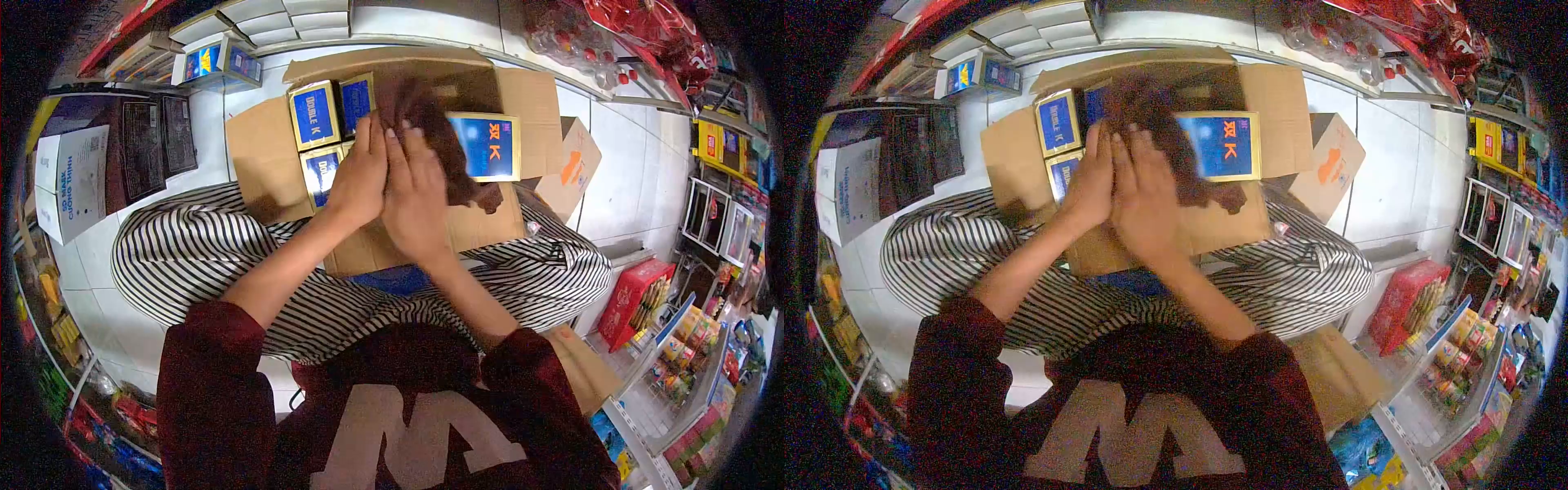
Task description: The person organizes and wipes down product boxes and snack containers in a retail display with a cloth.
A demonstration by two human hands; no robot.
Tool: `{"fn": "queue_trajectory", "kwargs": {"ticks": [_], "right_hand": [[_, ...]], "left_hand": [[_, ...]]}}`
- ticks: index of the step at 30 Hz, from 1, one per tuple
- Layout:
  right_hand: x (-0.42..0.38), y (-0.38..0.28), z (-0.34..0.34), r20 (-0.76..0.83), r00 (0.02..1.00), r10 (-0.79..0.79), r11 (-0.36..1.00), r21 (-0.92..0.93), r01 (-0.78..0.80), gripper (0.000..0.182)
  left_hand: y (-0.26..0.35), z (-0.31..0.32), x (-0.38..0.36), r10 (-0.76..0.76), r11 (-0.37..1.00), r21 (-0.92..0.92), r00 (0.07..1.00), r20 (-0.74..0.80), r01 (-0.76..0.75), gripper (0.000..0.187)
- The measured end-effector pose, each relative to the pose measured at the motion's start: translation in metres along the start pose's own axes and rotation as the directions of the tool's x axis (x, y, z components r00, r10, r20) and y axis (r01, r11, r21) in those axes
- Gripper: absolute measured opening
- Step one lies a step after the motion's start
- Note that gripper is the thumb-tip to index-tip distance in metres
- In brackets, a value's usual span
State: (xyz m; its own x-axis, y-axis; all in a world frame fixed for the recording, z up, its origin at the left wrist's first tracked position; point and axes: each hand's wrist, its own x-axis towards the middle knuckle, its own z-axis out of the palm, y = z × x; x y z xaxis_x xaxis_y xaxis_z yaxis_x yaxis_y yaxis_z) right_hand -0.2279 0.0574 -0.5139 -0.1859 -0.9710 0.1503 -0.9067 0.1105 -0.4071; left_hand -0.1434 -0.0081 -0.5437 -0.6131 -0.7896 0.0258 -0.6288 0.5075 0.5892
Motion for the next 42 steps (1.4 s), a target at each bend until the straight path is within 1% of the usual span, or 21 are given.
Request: {"fn": "queue_trajectory", "kwargs": {"ticks": [2,4,6,7,8,10,13,16,17,20,22,23,26,28,30,31,34,35,38,39,42], "right_hand": [[0.007,0.004,-0.002,0.024,0.999,-0.036,0.998,0.045,0.035,0.047],[0.014,0.02,-0.009,0.027,0.996,-0.088,0.996,-0.013,0.089,0.045],[0.018,0.047,-0.014,-0.096,0.994,-0.055,0.988,-0.146,0.041,0.044],[0.02,0.063,-0.018,-0.128,0.992,-0.025,0.979,-0.204,-0.001,0.043],[0.019,0.075,-0.024,-0.187,0.982,0.009,0.976,-0.213,-0.049,0.042],[0.023,0.095,-0.035,-0.207,0.978,0.03,0.959,-0.27,-0.087,0.04],[0.029,0.107,-0.042,-0.192,0.949,0.251,0.967,0.016,-0.253,0.037],[0.037,0.124,-0.049,-0.016,0.869,0.495,0.83,0.306,-0.467,0.035],[0.036,0.139,-0.041,-0.006,0.882,0.471,0.787,0.456,-0.416,0.037],[0.033,0.149,-0.045,0.071,0.897,0.436,0.656,0.658,-0.371,0.041],[0.024,0.157,-0.046,0.223,0.809,0.544,0.342,0.821,-0.456,0.042],[0.017,0.16,-0.045,0.311,0.76,0.57,0.164,0.864,-0.476,0.043],[-0.003,0.163,-0.038,0.284,0.74,0.61,0.128,0.886,-0.445,0.044],[-0.01,0.137,-0.047,0.177,0.736,0.653,0.305,0.828,-0.47,0.042],[-0.02,0.119,-0.056,0.08,0.745,0.662,0.492,0.704,-0.513,0.041],[-0.032,0.128,-0.053,0.031,0.777,0.629,0.573,0.656,-0.49,0.034],[-0.041,0.13,-0.068,0.056,0.794,0.605,0.673,0.497,-0.548,0.028],[-0.041,0.129,-0.073,0.049,0.805,0.592,0.641,0.577,-0.507,0.027],[-0.028,0.126,-0.081,0.025,0.843,0.538,0.787,0.342,-0.513,0.03],[-0.025,0.135,-0.072,-0.064,0.87,0.49,0.837,0.315,-0.448,0.032],[0.005,0.136,-0.066,-0.042,0.894,0.446,0.859,0.3,-0.414,0.033]], "left_hand": [[-0.005,0.003,-0.002,0.001,0.999,-0.043,1.0,0.013,0.0,0.093],[-0.001,-0.007,0.002,-0.02,0.992,-0.121,0.999,0.044,0.025,0.092],[0.01,-0.018,0.005,-0.058,0.968,-0.235,0.993,0.107,0.082,0.092],[0.01,-0.017,0.005,-0.045,0.969,-0.237,0.995,0.089,0.065,0.094],[0.01,-0.018,0.004,-0.062,0.967,-0.241,0.992,0.109,0.087,0.095],[0.013,-0.022,0.005,-0.083,0.962,-0.244,0.986,0.148,0.118,0.097],[0.01,-0.016,0.003,-0.027,0.98,-0.196,0.998,0.06,0.038,0.1],[0.012,-0.017,0.001,0.069,0.971,-0.233,0.997,0.033,-0.059,0.102],[0.012,-0.017,0.001,0.067,0.971,-0.232,0.997,0.039,-0.056,0.102],[0.013,-0.017,0.004,0.06,0.968,-0.246,0.997,0.057,-0.045,0.103],[0.012,-0.014,0.005,0.043,0.961,-0.276,0.997,0.061,-0.024,0.103],[0.012,-0.013,0.004,0.037,0.963,-0.268,0.997,0.068,-0.017,0.103],[0.01,-0.013,0.003,0.015,0.967,-0.253,0.996,0.084,0.007,0.103],[0.009,-0.013,0.003,0.008,0.964,-0.264,0.995,0.097,0.018,0.103],[0.009,-0.013,0.002,0.001,0.971,-0.239,0.994,0.108,0.025,0.103],[0.009,-0.013,0.002,0.001,0.974,-0.226,0.994,0.113,0.025,0.103],[0.006,-0.013,0.003,0.024,0.973,-0.23,0.993,0.115,0.004,0.102],[0.006,-0.013,0.003,0.023,0.975,-0.22,0.994,0.11,0.002,0.101],[0.007,-0.012,0.004,0.018,0.977,-0.211,0.995,0.101,0.004,0.101],[0.007,-0.013,0.005,0.013,0.976,-0.219,0.994,0.105,0.01,0.101],[0.006,-0.012,0.004,-0.001,0.978,-0.208,0.994,0.111,0.025,0.101]]}}
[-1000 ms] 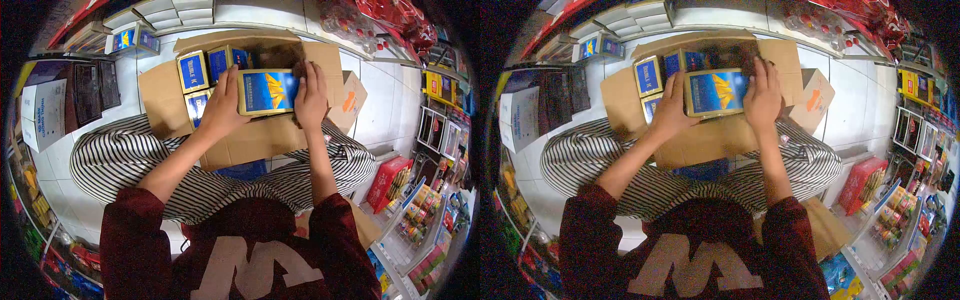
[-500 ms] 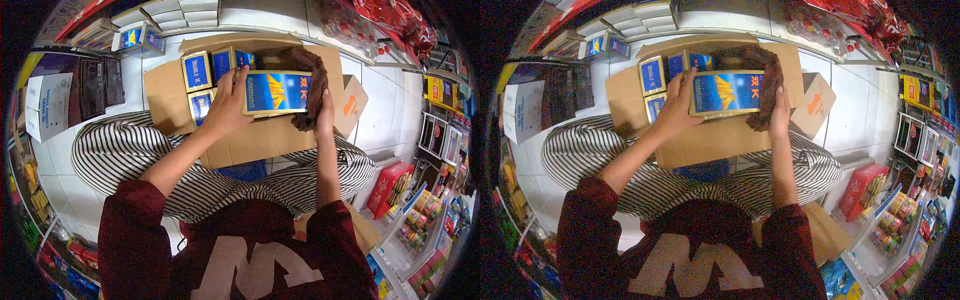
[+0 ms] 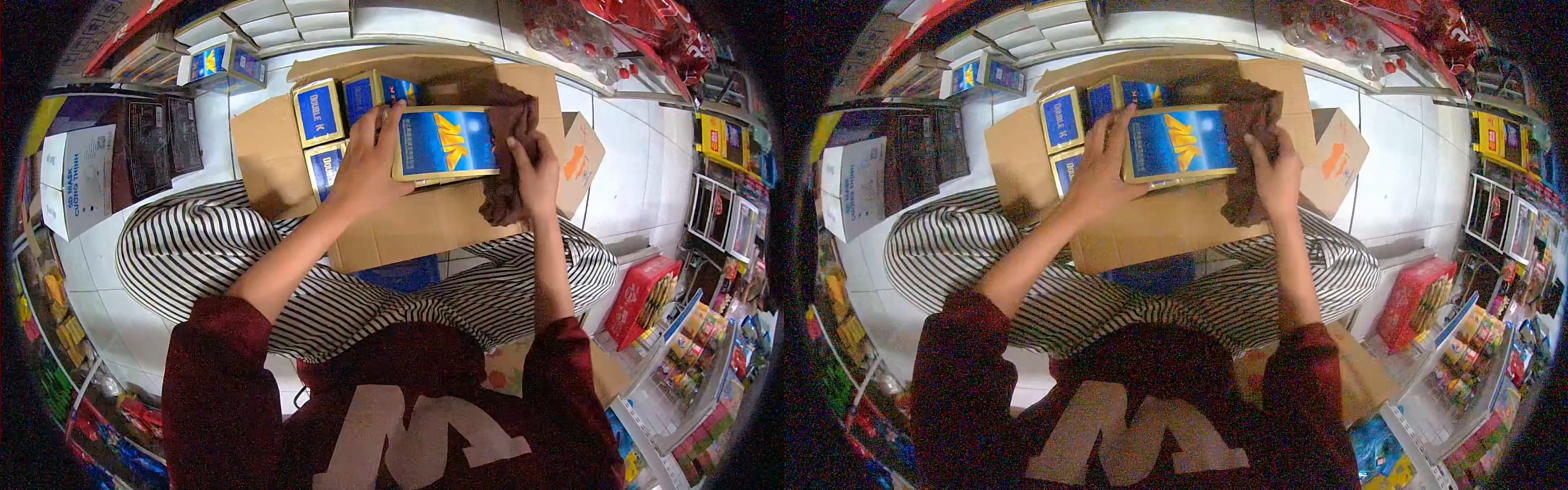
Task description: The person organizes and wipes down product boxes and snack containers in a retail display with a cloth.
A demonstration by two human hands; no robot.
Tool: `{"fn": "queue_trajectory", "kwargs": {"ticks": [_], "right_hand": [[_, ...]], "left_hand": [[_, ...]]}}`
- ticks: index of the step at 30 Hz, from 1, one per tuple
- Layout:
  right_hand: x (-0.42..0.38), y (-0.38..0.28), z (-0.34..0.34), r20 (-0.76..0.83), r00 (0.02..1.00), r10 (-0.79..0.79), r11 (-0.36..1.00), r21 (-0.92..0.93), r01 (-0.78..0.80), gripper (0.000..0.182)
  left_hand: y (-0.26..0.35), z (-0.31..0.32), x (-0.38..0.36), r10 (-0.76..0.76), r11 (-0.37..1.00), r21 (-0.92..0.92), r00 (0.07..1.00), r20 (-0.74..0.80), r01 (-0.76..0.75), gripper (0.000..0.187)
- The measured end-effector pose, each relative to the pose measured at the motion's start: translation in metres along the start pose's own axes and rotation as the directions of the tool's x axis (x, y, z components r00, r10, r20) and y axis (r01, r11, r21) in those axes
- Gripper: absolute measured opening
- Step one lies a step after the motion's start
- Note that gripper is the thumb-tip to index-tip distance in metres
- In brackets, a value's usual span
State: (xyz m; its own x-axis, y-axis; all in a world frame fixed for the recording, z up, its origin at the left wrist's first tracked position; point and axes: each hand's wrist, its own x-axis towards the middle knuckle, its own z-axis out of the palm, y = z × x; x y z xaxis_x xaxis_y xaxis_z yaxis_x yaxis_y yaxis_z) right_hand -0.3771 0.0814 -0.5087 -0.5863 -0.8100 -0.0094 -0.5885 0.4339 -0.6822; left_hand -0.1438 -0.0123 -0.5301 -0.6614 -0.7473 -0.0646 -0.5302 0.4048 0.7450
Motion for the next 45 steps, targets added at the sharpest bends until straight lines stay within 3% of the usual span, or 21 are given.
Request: {"fn": "queue_trajectory", "kwargs": {"ticks": [6,10,16,17,19,23,26,28,31,34,35,38,40,43,45], "right_hand": [[0.047,0.004,0.012,0.12,0.98,0.158,0.94,0.285,-0.186,0.035],[0.035,0.009,0.013,0.05,0.988,0.147,0.936,0.314,-0.156,0.034],[-0.002,0.003,0.005,0.013,0.957,0.29,0.903,0.327,-0.278,0.035],[-0.006,0.01,0.005,-0.014,0.954,0.298,0.925,0.253,-0.285,0.036],[-0.015,0.004,0.003,0.007,0.939,0.344,0.882,0.342,-0.325,0.034],[-0.023,0.006,0.002,0.015,0.926,0.378,0.824,0.45,-0.344,0.031],[-0.023,0.008,0.003,-0.042,0.908,0.417,0.839,0.402,-0.367,0.029],[-0.023,0.005,0.005,-0.079,0.908,0.411,0.84,0.419,-0.343,0.032],[-0.023,0.007,0.013,-0.174,0.916,0.362,0.853,0.458,-0.251,0.034],[-0.02,0.002,0.02,-0.222,0.916,0.333,0.9,0.364,-0.239,0.033],[-0.019,-0.001,0.023,-0.245,0.915,0.321,0.91,0.349,-0.226,0.033],[-0.008,0.011,0.036,-0.281,0.933,0.224,0.964,0.207,-0.169,0.037],[0.005,-0.011,0.041,-0.221,0.941,0.257,0.954,0.213,-0.21,0.032],[0.032,-0.009,0.068,-0.232,0.967,0.101,0.973,0.225,-0.048,0.037],[0.051,-0.027,0.076,-0.23,0.973,0.024,0.986,0.166,0.015,0.041]], "left_hand": [[0.002,-0.003,0.003,-0.007,0.999,-0.038,1.0,0.015,0.008,0.099],[0.002,-0.003,0.001,-0.012,0.998,-0.069,0.999,0.032,0.015,0.099],[0.005,-0.007,0.004,-0.036,0.999,-0.023,0.997,0.069,0.038,0.098],[0.005,-0.007,0.003,-0.037,0.999,-0.014,0.997,0.07,0.038,0.098],[0.005,-0.006,0.004,-0.034,0.999,0.0,0.997,0.07,0.035,0.098],[0.002,-0.004,0.004,0.004,0.999,-0.049,0.998,0.062,-0.001,0.099],[-0.001,-0.006,0.006,0.079,0.997,-0.025,0.996,0.045,-0.078,0.099],[-0.005,-0.008,0.009,0.174,0.984,0.045,0.985,0.023,-0.174,0.1],[0.009,-0.012,0.004,0.07,0.993,0.087,0.994,0.079,-0.076,0.095],[0.038,-0.018,-0.015,-0.044,0.974,0.226,0.98,0.193,-0.001,0.093],[0.037,-0.015,-0.017,0.007,0.949,0.309,0.987,0.158,-0.056,0.089],[0.041,-0.021,-0.01,-0.087,0.954,0.297,0.982,0.167,0.034,0.086],[0.037,-0.022,-0.008,-0.084,0.95,0.31,0.989,0.117,0.044,0.083],[0.035,-0.018,-0.009,-0.157,0.922,0.373,0.982,0.108,0.106,0.08],[0.03,-0.005,-0.016,-0.034,0.889,0.456,0.999,-0.041,0.049,0.079]]}}
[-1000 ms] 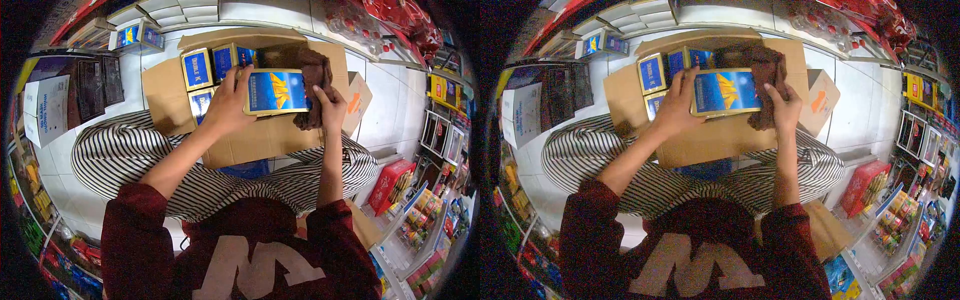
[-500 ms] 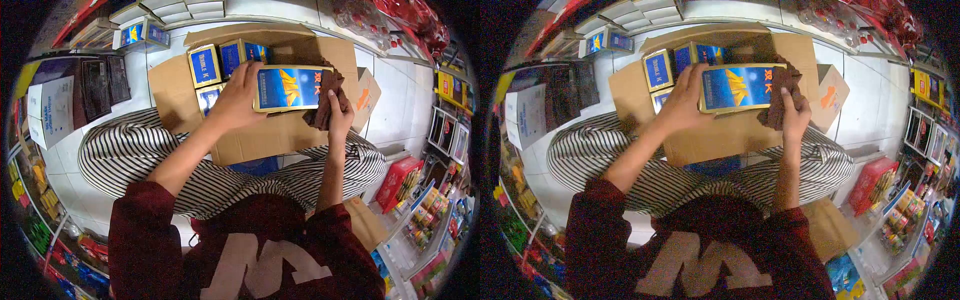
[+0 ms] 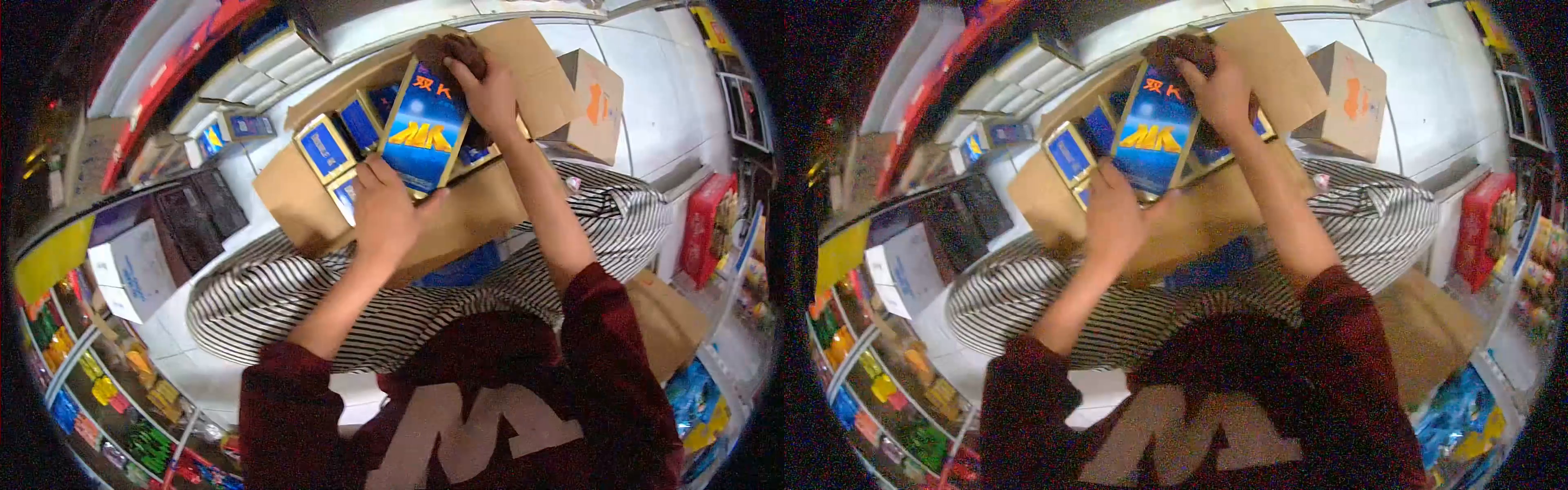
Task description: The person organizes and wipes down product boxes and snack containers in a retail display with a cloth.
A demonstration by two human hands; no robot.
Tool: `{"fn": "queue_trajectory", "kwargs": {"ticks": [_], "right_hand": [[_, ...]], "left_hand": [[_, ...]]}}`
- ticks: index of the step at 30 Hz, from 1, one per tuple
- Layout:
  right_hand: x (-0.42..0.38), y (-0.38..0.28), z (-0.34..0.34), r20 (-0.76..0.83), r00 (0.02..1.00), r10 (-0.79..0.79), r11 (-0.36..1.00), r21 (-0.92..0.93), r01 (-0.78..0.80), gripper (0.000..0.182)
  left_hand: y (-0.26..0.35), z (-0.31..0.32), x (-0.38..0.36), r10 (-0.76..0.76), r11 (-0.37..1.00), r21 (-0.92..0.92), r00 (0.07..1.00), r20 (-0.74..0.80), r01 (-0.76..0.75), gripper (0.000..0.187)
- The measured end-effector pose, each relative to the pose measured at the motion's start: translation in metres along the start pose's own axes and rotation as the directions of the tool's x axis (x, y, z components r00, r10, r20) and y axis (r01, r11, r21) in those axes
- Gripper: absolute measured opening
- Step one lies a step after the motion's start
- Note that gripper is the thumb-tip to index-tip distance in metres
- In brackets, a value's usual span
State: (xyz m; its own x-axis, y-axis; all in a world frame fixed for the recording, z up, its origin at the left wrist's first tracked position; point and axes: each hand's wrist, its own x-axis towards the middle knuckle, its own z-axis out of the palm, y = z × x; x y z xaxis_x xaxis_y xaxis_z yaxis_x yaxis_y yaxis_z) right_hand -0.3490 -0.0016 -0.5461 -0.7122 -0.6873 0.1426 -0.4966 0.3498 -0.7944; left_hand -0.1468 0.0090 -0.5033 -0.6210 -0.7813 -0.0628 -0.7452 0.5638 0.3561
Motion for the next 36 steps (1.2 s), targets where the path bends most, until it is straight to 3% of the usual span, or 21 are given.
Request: {"fn": "queue_trajectory", "kwargs": {"ticks": [1,4,7,10,13,15,16,19,22,25,29,36], "right_hand": [[0.007,-0.001,0.007,0.051,0.999,0.01,1.0,-0.013,-0.01,0.043],[0.031,0.007,0.026,0.189,0.982,-0.03,0.997,-0.062,0.043,0.053],[0.036,0.009,0.025,0.294,0.955,-0.048,0.998,-0.019,0.056,0.045],[0.026,0.005,0.014,0.272,0.957,-0.098,0.98,0.195,0.045,0.04],[0.013,0.002,0.006,0.253,0.966,-0.059,0.996,0.084,0.039,0.041],[0.0,0.003,0.006,0.132,0.922,-0.364,0.919,-0.108,0.379,0.037],[-0.011,-0.002,0.002,0.163,0.907,-0.388,0.895,-0.168,0.414,0.037],[-0.047,-0.018,-0.013,0.269,0.847,-0.459,0.815,-0.251,0.522,0.035],[-0.085,-0.045,-0.031,0.471,0.744,-0.474,0.771,-0.186,0.609,0.032],[-0.086,-0.05,-0.035,0.533,0.683,-0.499,0.73,-0.165,0.663,0.033],[-0.028,-0.044,-0.016,0.484,0.763,-0.429,0.688,-0.371,0.623,0.03],[0.0,-0.035,0.008,0.429,0.772,-0.469,0.663,-0.407,0.629,0.032]], "left_hand": [[0.001,0.002,-0.002,0.026,0.999,0.047,0.995,-0.092,-0.022,0.079],[0.006,-0.002,-0.001,-0.054,0.998,-0.026,0.998,0.015,0.055,0.079],[0.008,-0.008,0.001,-0.093,0.994,-0.055,0.993,0.069,0.097,0.076],[0.01,-0.006,-0.001,-0.076,0.996,-0.034,0.993,0.088,0.08,0.075],[0.011,-0.01,0.001,-0.142,0.987,-0.053,0.975,0.171,0.153,0.077],[0.008,-0.005,0.001,-0.087,0.994,-0.055,0.992,0.088,0.092,0.078],[0.007,-0.004,0.0,-0.063,0.996,-0.054,0.997,0.048,0.066,0.079],[0.007,-0.009,0.003,-0.11,0.992,-0.049,0.986,0.122,0.117,0.079],[0.001,-0.004,0.0,-0.071,0.993,-0.087,0.986,0.149,0.084,0.08],[-0.001,-0.002,-0.001,-0.064,0.995,-0.07,0.988,0.14,0.074,0.082],[0.0,-0.001,-0.001,-0.044,0.999,0.019,0.992,0.121,0.042,0.093],[0.001,0.007,-0.004,-0.026,0.991,0.132,0.998,0.059,0.018,0.105]]}}
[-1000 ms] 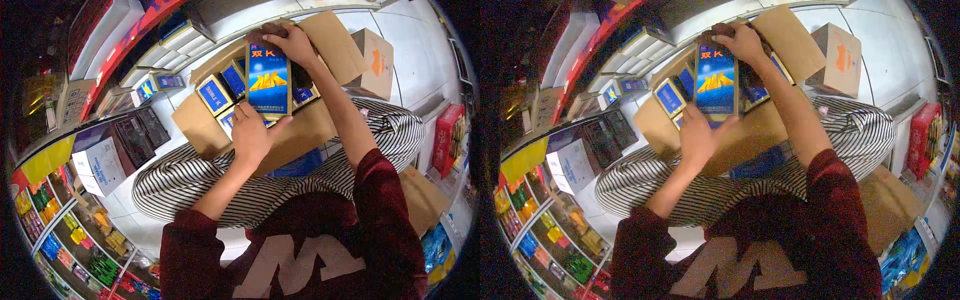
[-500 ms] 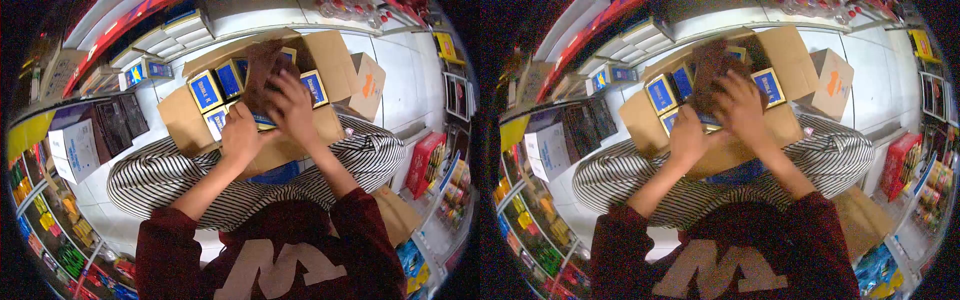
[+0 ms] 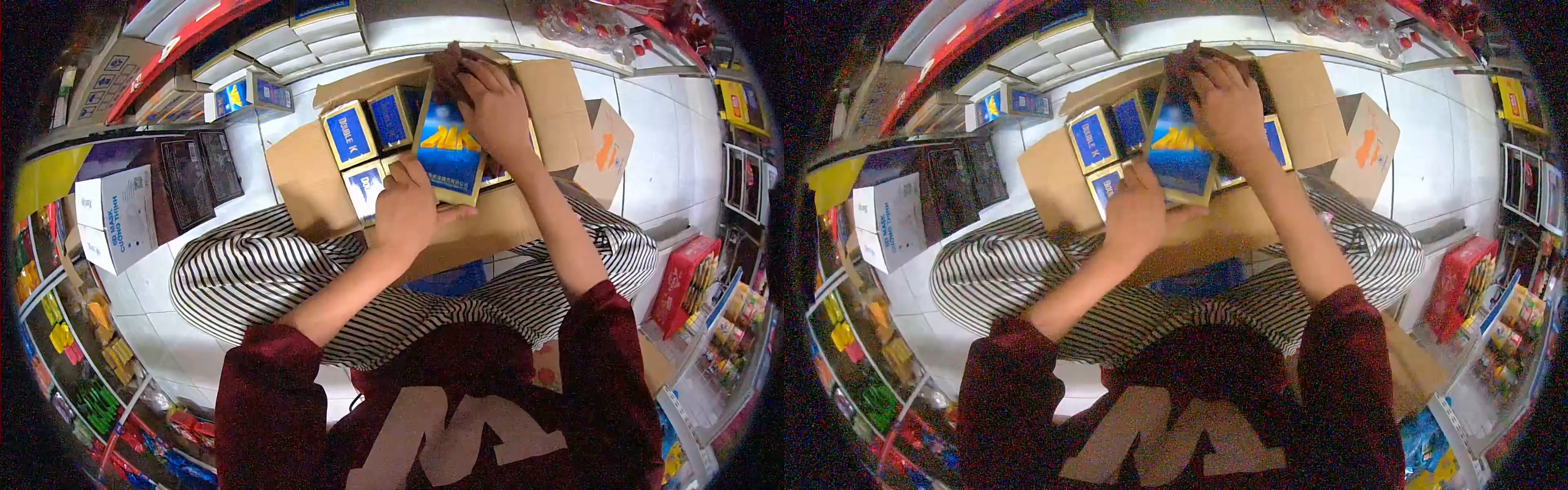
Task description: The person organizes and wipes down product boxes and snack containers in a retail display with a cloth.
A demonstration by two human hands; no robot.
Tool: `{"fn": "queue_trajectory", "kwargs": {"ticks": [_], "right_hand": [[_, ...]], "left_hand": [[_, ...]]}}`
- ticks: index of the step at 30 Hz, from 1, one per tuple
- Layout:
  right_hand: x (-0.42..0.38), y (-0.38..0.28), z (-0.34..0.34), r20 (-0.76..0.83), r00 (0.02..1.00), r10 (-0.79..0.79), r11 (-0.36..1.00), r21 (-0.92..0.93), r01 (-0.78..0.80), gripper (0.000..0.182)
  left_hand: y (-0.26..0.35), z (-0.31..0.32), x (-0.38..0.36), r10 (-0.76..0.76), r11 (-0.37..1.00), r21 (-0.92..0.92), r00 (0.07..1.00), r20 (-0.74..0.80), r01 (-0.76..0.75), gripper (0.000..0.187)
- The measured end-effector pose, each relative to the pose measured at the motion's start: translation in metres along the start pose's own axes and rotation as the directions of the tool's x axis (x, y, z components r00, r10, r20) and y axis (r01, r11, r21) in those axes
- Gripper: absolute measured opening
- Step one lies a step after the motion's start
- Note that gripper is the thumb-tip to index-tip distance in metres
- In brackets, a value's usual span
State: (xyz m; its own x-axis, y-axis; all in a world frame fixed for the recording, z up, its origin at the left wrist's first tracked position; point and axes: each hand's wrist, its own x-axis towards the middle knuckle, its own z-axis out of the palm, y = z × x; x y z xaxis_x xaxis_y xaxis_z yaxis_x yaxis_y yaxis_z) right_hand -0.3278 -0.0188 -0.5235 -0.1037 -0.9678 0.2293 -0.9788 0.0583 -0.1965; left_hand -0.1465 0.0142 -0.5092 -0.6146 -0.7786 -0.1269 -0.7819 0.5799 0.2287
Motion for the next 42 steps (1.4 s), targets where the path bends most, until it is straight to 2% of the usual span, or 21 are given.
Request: {"fn": "queue_trajectory", "kwargs": {"ticks": [5,7,13,17,18,21,22,24,25,26,27,28,31,32,35,36,37,39,41,42], "right_hand": [[-0.043,-0.02,-0.02,0.033,0.998,-0.059,0.995,0.081,0.056,0.035],[-0.058,-0.031,-0.029,0.077,0.996,-0.041,0.992,0.124,0.031,0.039],[-0.094,-0.041,-0.039,0.183,0.975,-0.125,0.976,0.198,0.088,0.036],[-0.078,-0.022,-0.055,0.301,0.897,-0.323,0.942,0.193,0.274,0.041],[-0.072,-0.009,-0.048,0.28,0.887,-0.366,0.928,0.179,0.327,0.046],[-0.044,0.023,-0.027,0.182,0.928,-0.324,0.946,0.049,0.32,0.047],[-0.031,0.031,-0.021,0.159,0.95,-0.269,0.963,0.072,0.261,0.044],[-0.009,0.044,-0.01,0.113,0.982,-0.152,0.983,0.125,0.138,0.038],[0.003,0.051,0.0,0.203,0.979,-0.015,0.934,0.353,-0.059,0.036],[0.013,0.057,0.013,0.322,0.942,0.092,0.802,0.538,-0.261,0.034],[0.018,0.057,0.021,0.457,0.875,0.16,0.6,0.659,-0.454,0.032],[0.017,0.054,0.028,0.497,0.835,0.235,0.324,0.77,-0.549,0.031],[0.009,0.034,0.041,0.516,0.701,0.492,-0.058,0.823,-0.565,0.035],[0.004,0.037,0.05,0.389,0.782,0.487,0.115,0.859,-0.499,0.041],[-0.017,0.027,0.059,0.321,0.744,0.586,0.102,0.882,-0.46,0.047],[-0.026,0.012,0.045,0.349,0.748,0.564,0.06,0.887,-0.459,0.049],[-0.034,-0.004,0.031,0.377,0.752,0.541,0.017,0.889,-0.458,0.05],[-0.056,-0.027,0.012,0.406,0.714,0.571,0.112,0.823,-0.557,0.048],[-0.086,-0.049,-0.003,0.4,0.743,0.537,0.083,0.851,-0.518,0.046],[-0.108,-0.05,0.003,0.419,0.723,0.549,0.106,0.823,-0.558,0.044]], "left_hand": [[0.002,0.004,-0.005,-0.013,1.0,-0.007,1.0,-0.027,0.013,0.106],[0.002,0.006,-0.005,-0.017,0.999,-0.029,0.999,-0.047,0.016,0.106],[0.0,0.005,-0.005,-0.019,0.999,-0.028,0.998,0.063,0.02,0.104],[0.002,0.006,-0.004,-0.042,0.999,-0.02,0.999,0.031,0.042,0.105],[0.002,0.005,-0.004,-0.04,0.999,-0.029,0.998,0.039,0.041,0.105],[-0.001,0.002,-0.003,-0.034,0.997,-0.073,0.999,0.041,0.037,0.105],[-0.002,0.001,-0.002,-0.031,0.995,-0.096,0.999,0.033,0.034,0.105],[-0.005,-0.001,-0.001,-0.023,0.99,-0.142,1.0,-0.008,0.021,0.104],[-0.008,-0.002,0.002,-0.02,0.986,-0.167,0.999,-0.042,0.013,0.103],[-0.009,-0.003,0.004,-0.02,0.981,-0.192,0.997,-0.075,0.005,0.102],[-0.011,-0.005,0.006,-0.024,0.973,-0.232,0.998,-0.057,0.01,0.102],[-0.012,-0.007,0.009,-0.027,0.962,-0.273,0.999,-0.038,0.015,0.101],[-0.014,-0.007,0.01,-0.029,0.941,-0.339,0.999,-0.031,0.017,0.1],[-0.015,-0.006,0.01,-0.027,0.936,-0.352,0.999,-0.036,0.012,0.099],[-0.015,-0.017,0.009,-0.055,0.868,-0.493,0.998,0.029,0.062,0.089],[-0.014,-0.008,0.008,-0.05,0.87,-0.494,0.997,-0.066,0.011,0.09],[-0.014,-0.006,0.008,-0.035,0.863,-0.506,0.998,-0.047,0.007,0.091],[-0.013,-0.004,0.005,-0.004,0.849,-0.528,1.0,-0.004,0.001,0.092],[-0.012,-0.008,0.003,0.004,0.852,-0.523,0.997,0.075,0.036,0.093],[-0.012,-0.009,0.003,0.0,0.853,-0.519,0.994,0.105,0.055,0.093]]}}
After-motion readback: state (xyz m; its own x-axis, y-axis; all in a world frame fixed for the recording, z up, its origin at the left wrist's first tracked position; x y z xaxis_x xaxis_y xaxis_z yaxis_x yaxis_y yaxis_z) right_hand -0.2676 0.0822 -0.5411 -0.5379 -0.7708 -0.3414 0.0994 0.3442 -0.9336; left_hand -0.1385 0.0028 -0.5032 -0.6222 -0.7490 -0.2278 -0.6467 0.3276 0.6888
